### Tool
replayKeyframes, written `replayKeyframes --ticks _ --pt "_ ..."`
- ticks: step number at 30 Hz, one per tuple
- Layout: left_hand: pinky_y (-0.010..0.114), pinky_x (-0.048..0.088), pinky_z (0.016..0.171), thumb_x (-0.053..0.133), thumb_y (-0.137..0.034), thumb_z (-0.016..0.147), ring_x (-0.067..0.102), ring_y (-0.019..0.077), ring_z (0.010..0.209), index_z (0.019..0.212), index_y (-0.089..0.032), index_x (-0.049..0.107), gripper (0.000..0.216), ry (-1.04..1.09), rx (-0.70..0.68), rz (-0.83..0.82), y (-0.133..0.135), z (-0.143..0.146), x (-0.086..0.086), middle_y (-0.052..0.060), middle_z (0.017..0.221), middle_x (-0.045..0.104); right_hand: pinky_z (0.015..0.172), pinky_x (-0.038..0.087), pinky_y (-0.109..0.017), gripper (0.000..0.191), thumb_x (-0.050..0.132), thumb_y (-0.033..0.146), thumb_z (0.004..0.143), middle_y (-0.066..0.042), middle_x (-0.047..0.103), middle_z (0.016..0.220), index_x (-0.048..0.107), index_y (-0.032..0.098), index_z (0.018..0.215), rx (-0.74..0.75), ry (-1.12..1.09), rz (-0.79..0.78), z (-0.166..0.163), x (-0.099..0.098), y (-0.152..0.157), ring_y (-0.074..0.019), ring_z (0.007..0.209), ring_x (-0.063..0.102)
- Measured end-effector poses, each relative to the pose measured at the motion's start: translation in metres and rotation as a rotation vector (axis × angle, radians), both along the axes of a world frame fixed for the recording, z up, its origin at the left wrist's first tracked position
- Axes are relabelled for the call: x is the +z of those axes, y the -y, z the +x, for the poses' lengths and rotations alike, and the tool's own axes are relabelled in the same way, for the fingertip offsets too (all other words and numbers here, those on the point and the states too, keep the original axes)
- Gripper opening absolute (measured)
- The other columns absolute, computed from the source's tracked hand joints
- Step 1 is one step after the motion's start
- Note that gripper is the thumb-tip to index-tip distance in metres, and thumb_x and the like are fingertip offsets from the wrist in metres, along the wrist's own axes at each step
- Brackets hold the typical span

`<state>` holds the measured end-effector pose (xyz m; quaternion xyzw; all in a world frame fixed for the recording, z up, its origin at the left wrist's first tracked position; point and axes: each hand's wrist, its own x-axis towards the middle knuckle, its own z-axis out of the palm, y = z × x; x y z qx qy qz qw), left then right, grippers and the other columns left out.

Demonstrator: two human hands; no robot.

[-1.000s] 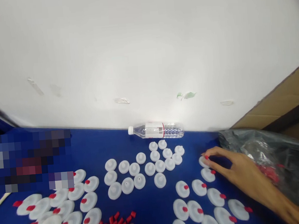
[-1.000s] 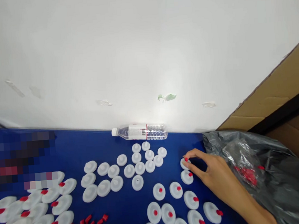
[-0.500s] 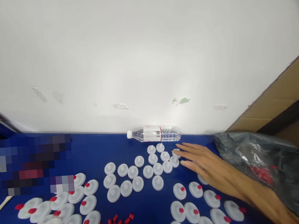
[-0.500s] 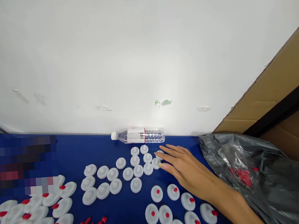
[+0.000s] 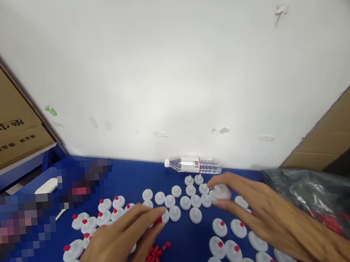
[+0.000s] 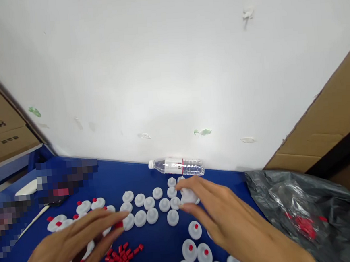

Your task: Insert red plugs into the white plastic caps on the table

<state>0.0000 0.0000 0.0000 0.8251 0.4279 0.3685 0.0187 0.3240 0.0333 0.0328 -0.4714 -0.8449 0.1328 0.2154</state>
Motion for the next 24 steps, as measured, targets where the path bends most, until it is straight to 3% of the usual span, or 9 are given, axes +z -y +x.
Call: replayKeyframes --ticks 3,6,9,13,17,20,24 --pt "0.014 0.054 0.055 0.056 -0.027 0.109 0.073 0.0096 0.068 0.121 -0.031 0.075 0.023 0.082 -0.153 -0.079 -0.027 0.013 0.031 -0.001 0.102 0.079 0.103 0.059 -0.035 0.044 0.055 0.046 0.109 0.005 0.065 0.141 0.037 0.048 0.149 0.005 -0.031 0.054 -0.014 0.002 0.011 -0.0197 0.126 0.067" --pt "0.013 0.045 0.044 0.062 -0.019 0.105 0.066 0.0074 0.058 0.118 -0.029 0.078 0.023 0.188 -0.268 -0.124 -0.036 0.029 0.046 -0.001 0.096 0.078 0.095 0.062 -0.032 0.047 0.06 0.034 0.106 0.007 0.068 0.137 0.038 0.048 0.146 0.034 -0.098 0.107 -0.025 0.008 0.014 -0.0184 0.124 0.069" --pt "0.013 0.043 0.043 0.064 -0.016 0.103 0.059 0.0053 0.052 0.115 -0.029 0.08 0.024 0.251 -0.338 -0.128 -0.034 0.04 0.051 -0.002 0.092 0.076 0.093 0.062 -0.031 0.047 0.06 0.029 0.105 0.007 0.069 0.134 0.04 0.046 0.144 0.079 -0.099 0.196 -0.032 0.015 0.017 -0.0183 0.122 0.07" --pt "0.014 0.044 0.047 0.063 -0.014 0.103 0.058 0.0054 0.054 0.114 -0.03 0.082 0.027 0.219 -0.329 -0.152 -0.029 0.045 0.058 -0.002 0.091 0.075 0.102 0.057 -0.027 0.04 0.056 0.033 0.109 0.006 0.07 0.133 0.041 0.04 0.146 0.152 -0.077 0.297 -0.036 0.021 0.02 -0.014 0.122 0.068" --pt "0.016 0.041 0.047 0.066 -0.011 0.101 0.054 0.0044 0.052 0.111 -0.029 0.082 0.025 0.222 -0.314 -0.139 -0.031 0.046 0.066 -0.003 0.089 0.074 0.101 0.057 -0.023 0.034 0.056 0.03 0.11 0.008 0.072 0.13 0.046 0.037 0.141 0.121 -0.121 0.373 -0.037 0.021 0.016 -0.0117 0.116 0.07" --pt "0.02 0.042 0.054 0.061 -0.008 0.103 0.058 0.0078 0.062 0.119 -0.03 0.078 0.032 0.139 -0.312 -0.017 -0.035 0.048 0.067 -0.003 0.093 0.073 0.096 0.06 -0.023 0.033 0.059 0.03 0.108 0.007 0.074 0.125 0.05 0.037 0.139 0.092 -0.159 0.427 -0.035 0.023 0.013 -0.0131 0.112 0.073" --pt "0.02 0.045 0.06 0.061 -0.006 0.104 0.061 0.0085 0.071 0.124 -0.03 0.074 0.033 0.125 -0.367 0.019 -0.043 0.053 0.066 -0.003 0.098 0.071 0.096 0.062 -0.025 0.031 0.063 0.036 0.106 0.006 0.076 0.122 0.053 0.037 0.135 0.032 -0.191 0.462 -0.031 0.026 0.011 -0.0153 0.103 0.077"
